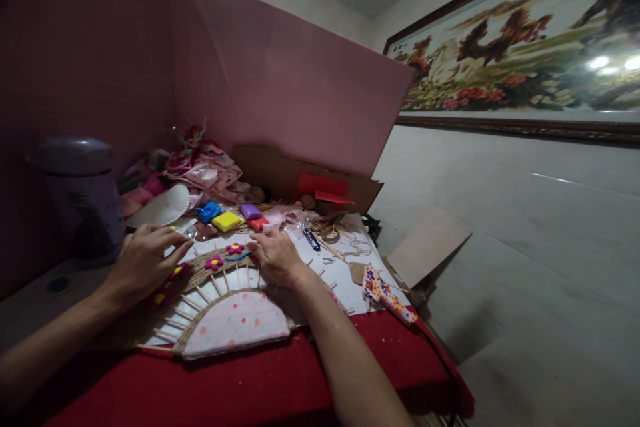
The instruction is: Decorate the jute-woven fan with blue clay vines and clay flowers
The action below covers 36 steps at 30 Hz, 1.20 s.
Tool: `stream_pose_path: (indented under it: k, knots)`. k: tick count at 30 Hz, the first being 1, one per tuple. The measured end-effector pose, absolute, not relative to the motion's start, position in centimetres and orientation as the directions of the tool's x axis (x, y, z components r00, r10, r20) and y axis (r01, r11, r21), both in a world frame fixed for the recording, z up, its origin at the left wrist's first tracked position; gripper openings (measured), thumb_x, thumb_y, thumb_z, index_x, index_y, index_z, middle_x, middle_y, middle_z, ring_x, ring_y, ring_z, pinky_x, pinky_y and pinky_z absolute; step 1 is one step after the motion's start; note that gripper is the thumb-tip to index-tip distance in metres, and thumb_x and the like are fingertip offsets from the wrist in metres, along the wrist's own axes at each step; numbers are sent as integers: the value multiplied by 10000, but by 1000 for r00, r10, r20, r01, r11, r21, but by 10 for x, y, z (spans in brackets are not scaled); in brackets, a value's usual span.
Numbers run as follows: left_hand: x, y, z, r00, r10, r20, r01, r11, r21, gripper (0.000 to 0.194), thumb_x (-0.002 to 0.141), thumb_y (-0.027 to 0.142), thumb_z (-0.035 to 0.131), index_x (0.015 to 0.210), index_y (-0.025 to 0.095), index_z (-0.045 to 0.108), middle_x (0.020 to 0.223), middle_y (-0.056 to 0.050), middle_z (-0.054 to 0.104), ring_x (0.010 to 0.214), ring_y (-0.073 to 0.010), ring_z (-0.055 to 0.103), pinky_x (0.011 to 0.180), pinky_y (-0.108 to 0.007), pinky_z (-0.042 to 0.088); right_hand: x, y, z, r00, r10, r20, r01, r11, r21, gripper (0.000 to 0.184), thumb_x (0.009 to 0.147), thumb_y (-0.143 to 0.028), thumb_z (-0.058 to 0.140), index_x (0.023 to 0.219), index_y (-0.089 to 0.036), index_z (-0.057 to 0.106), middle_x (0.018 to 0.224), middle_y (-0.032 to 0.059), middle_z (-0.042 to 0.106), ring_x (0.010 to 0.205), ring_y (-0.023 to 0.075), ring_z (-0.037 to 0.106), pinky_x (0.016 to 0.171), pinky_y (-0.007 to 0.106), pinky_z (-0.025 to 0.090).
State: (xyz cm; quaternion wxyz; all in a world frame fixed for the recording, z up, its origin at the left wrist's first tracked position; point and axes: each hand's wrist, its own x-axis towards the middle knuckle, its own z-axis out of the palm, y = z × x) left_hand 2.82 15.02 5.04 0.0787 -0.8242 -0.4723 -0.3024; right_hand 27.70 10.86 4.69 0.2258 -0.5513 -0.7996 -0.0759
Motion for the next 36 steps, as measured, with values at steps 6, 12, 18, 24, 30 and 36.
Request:
stream_pose_path:
  k: [6,12,18,24,30,36]
  knots:
    - [29,151,50,374,731,571,826,-542,153,299,845,364,436,769,227,691,848,-80,680,911,-290,526,750,-401,357,271,108,43,-340,843,418,903,416,-104,358,962,-375,352,1077,-186,633,1020,104,632,973,204,536,837,347,407]
    - [28,150,50,376,733,567,827,-542,153,298,846,366,441,774,223,693,847,-76,682,891,-286,525,750,-400,358,275,110,43,-301,848,436,900,403,-163,336,968,-334,350,1091,-192,628,1019,87,641,963,188,546,836,320,402]
    - [28,150,50,368,734,571,830,-536,154,290,840,359,446,773,228,695,856,-78,686,905,-290,531,738,-396,360,279,110,48,-197,876,441,935,303,-183,339,962,-339,371,1141,-177,610,1038,97,631,964,187,541,842,304,387]
    - [29,150,50,366,728,579,821,-546,168,297,840,354,444,778,215,698,848,-88,685,891,-295,525,750,-411,363,279,115,44,-218,888,405,943,299,-147,379,966,-387,332,1099,-187,625,1011,91,641,941,189,549,814,306,387]
    - [29,149,51,364,727,583,821,-546,168,297,837,354,440,777,218,698,858,-92,679,906,-302,528,739,-413,368,282,116,44,-204,877,434,927,316,-202,393,976,-378,296,1120,-197,614,1027,79,653,953,187,553,823,303,390]
    - [29,149,51,365,725,584,826,-542,157,287,831,352,453,773,215,698,833,-87,677,894,-294,532,758,-408,368,274,114,46,-205,884,420,926,314,-209,389,972,-380,319,1148,-182,603,1070,92,636,996,184,541,852,306,379]
